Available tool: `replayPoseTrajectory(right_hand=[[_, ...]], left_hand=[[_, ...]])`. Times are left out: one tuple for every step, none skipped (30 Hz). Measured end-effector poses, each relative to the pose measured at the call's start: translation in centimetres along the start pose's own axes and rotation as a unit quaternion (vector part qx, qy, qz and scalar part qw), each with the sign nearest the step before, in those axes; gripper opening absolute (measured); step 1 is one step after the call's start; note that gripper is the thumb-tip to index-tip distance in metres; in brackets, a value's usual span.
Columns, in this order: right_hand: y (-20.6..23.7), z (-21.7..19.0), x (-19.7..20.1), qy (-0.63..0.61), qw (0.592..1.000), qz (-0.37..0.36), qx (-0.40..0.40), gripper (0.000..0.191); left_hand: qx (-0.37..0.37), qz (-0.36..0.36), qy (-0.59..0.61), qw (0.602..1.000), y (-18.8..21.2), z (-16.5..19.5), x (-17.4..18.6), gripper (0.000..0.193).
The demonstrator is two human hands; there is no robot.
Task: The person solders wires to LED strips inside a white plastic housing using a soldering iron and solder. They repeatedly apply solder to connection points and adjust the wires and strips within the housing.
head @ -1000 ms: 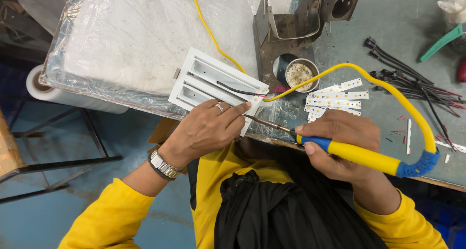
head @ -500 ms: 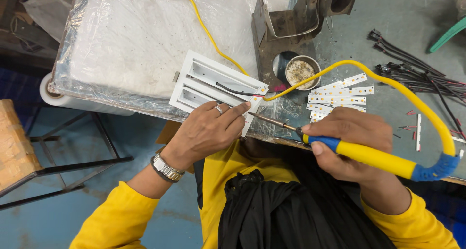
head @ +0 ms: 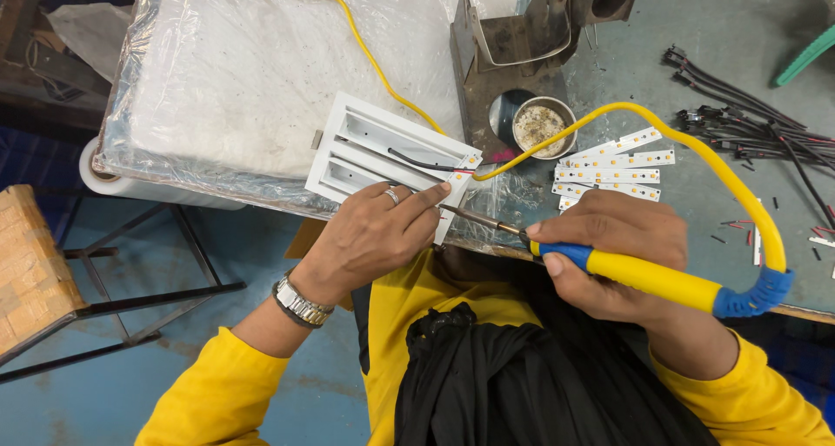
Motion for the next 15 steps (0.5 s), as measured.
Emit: replayPoseTrajectory(right_hand=[[0.0,0.0,0.0,0.002,1.000,-0.001,0.000,0.017],[0.0,0.1,-0.1,0.004,1.000,-0.002,0.000,0.017],[-0.1,0.1,-0.1,0.003,1.000,-0.002,0.002,0.017],[-0.1,0.1,-0.1,0.003,1.000,-0.001,0.003,0.017],[-0.1,0.1,-0.1,0.002,1.000,-0.001,0.004,0.017],[-0.1,0.1,-0.1,0.000,1.000,0.002,0.001,0.017],[-0.1,0.1,-0.1,-0.003,1.000,0.005,-0.002,0.017],[-0.1,0.1,0.0,-0.005,1.000,0.008,-0.005,0.016],[-0.1,0.0,0.2,-0.006,1.000,0.010,-0.004,0.016],[-0.1,-0.1,0.5,-0.007,1.000,0.012,-0.002,0.016],[-0.1,-0.2,0.7,-0.008,1.000,0.014,-0.001,0.016],[0.0,-0.2,0.8,-0.007,1.000,0.014,-0.005,0.016],[0.0,-0.2,0.9,-0.007,1.000,0.015,-0.009,0.016],[0.0,-0.2,0.9,-0.006,1.000,0.015,-0.013,0.016],[0.0,-0.2,0.9,-0.008,1.000,0.012,-0.012,0.015]], left_hand=[[0.000,0.001,-0.001,1.000,0.0,0.0,0.0,0.010],[0.000,0.000,-0.002,1.000,0.0,0.0,0.0,0.010],[-0.001,0.000,-0.003,1.000,0.0,0.0,0.0,0.009],[-0.001,-0.001,-0.004,1.000,0.0,0.0,0.0,0.009],[0.000,-0.001,-0.003,1.000,0.0,0.0,0.0,0.009],[0.001,-0.001,-0.002,1.000,0.0,0.0,-0.1,0.009],[0.002,0.000,-0.001,1.000,0.0,0.0,-0.1,0.008],[0.003,0.001,0.002,1.000,0.0,0.0,-0.1,0.009],[0.003,0.003,0.005,1.000,0.0,0.0,-0.1,0.009],[0.003,0.004,0.008,1.000,0.0,0.0,-0.1,0.010],[0.004,0.004,0.007,1.000,0.0,0.0,0.0,0.010],[0.004,0.003,0.007,1.000,0.0,0.0,0.0,0.010],[0.005,0.003,0.007,1.000,-0.1,0.0,-0.1,0.011],[0.006,0.004,0.012,1.000,-0.1,0.0,0.0,0.011],[0.008,0.006,0.016,1.000,-0.1,0.0,0.0,0.011]])
Point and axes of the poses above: each hand's wrist, its own y-axis away from the middle knuckle, its own x-axis out of the back of the hand, z = x × y, the point moved 3 cm from there along -y, towards the middle knuckle, and after that the axes turned 10 degrees about -y, right-handed, at the moved point
